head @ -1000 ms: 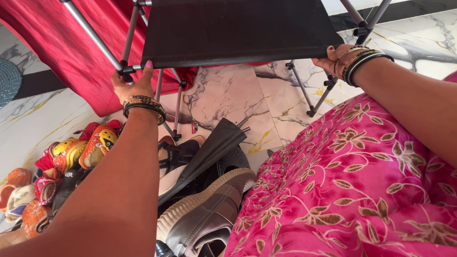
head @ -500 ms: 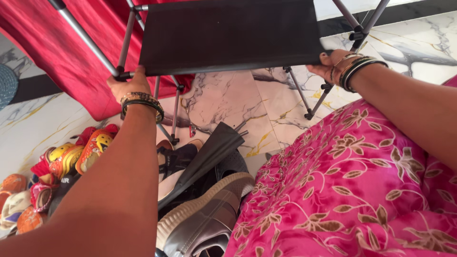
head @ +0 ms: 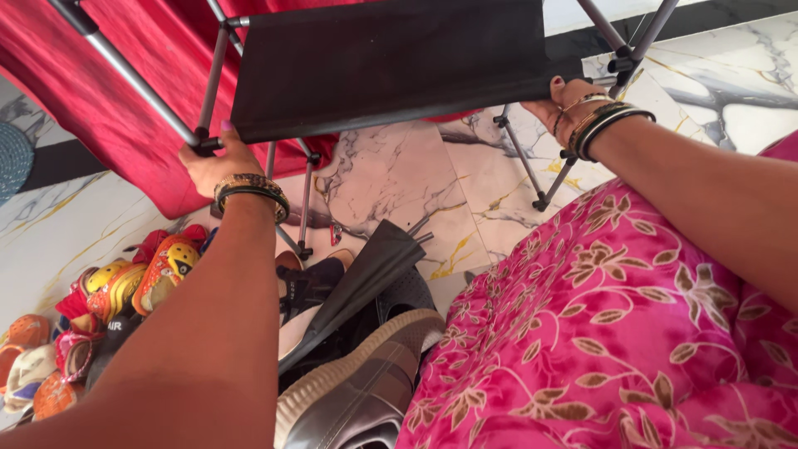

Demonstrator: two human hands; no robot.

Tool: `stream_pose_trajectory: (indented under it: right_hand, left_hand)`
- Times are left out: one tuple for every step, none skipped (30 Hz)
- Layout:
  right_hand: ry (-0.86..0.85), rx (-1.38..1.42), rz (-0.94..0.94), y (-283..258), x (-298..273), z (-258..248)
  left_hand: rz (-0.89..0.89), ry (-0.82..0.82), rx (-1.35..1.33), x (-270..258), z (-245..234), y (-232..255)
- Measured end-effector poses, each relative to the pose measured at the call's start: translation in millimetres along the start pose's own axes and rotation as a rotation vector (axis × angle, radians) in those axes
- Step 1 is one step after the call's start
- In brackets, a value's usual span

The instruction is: The person assembles a black folding step stool by connecting metal poles and attaching fabric panels. They insert poles into joints, secure clips, and attach a lower fabric shelf to the frame.

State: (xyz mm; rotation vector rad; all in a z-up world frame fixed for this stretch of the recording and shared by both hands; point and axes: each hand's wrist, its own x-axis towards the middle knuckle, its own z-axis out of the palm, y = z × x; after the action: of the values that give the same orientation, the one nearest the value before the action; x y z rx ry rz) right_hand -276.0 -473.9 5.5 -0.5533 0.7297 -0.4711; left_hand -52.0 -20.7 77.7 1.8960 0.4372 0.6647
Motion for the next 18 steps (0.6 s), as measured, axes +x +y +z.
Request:
stream_pose_trajectory:
  right_hand:
    - [0.025,-0.025,-0.006,2.1,1.4,-1.2]
    - [0.051,-0.049,-0.012,4.5,2.7,-2.9]
    - [0.069,-0.046,-0.016,5.2,5.4,-2.1]
    - [0.087,-0.042,-0.02,4.8,8.3,-1.3]
    - [0.106,-0.031,-0.021,6.2,10.2,-1.7]
    - [0.042,-0.046,-0.038,4.2,12.9,-0.9]
    - [-0.013,-0.061,-0.046,5.5,14.2,-2.6]
    - [-0.069,-0.076,-0.055,7.3,16.2,-2.2]
    - [-0.071,-0.078,-0.033,7.4,17.3,-1.3]
    - [-0.074,-0.08,-0.011,8.9,17.9,0.4]
    - [-0.073,-0.084,0.004,7.4,17.1,-0.2]
    - [-0.04,-0.081,0.002,7.6,15.6,-0.4]
    - [-0.003,-0.073,-0.006,9.4,13.9,1.3]
    - [0.033,-0.064,-0.013,11.7,10.1,2.3]
    - [0.007,-0.054,-0.033,11.9,5.0,4.9]
    - [-0.02,-0.046,-0.053,12.0,-1.0,7.2]
    - [-0.045,-0.041,-0.063,13.9,-7.7,7.5]
    - [-0.036,-0.101,-0.036,13.0,-13.5,7.9]
  left_hand:
    - [0.001,0.016,-0.002,-1.2,4.1,-2.1]
    - [0.002,0.033,-0.004,-2.6,7.6,-4.3]
    - [0.007,0.048,-0.015,-2.9,11.2,-5.5]
    - [0.013,0.062,-0.026,-4.3,14.6,-6.2]
    - [0.025,0.076,-0.034,-4.0,15.0,-5.7]
    - [0.009,0.051,-0.033,-4.3,15.0,-3.9]
    - [-0.008,0.024,-0.021,-5.2,10.0,-4.8]
    - [-0.026,-0.004,-0.008,-5.4,4.2,-4.0]
    - [0.051,0.018,0.036,-7.2,-1.5,-1.7]
    - [0.129,0.038,0.08,-9.0,-7.6,2.3]
    - [0.205,0.053,0.118,-15.4,-8.4,7.8]
    - [0.167,0.209,0.195,-25.1,-7.7,14.2]
    - [0.134,0.36,0.269,-37.9,-2.9,24.0]
    - [0.099,0.511,0.341,-57.4,3.4,33.2]
    - [0.098,0.488,0.475,-80.8,16.0,48.1]
    - [0.096,0.464,0.608,-110.5,28.7,62.0]
    - [0.407,0.272,0.37,-146.1,35.8,68.9]
    - [0.698,0.073,0.173,-178.3,44.8,79.3]
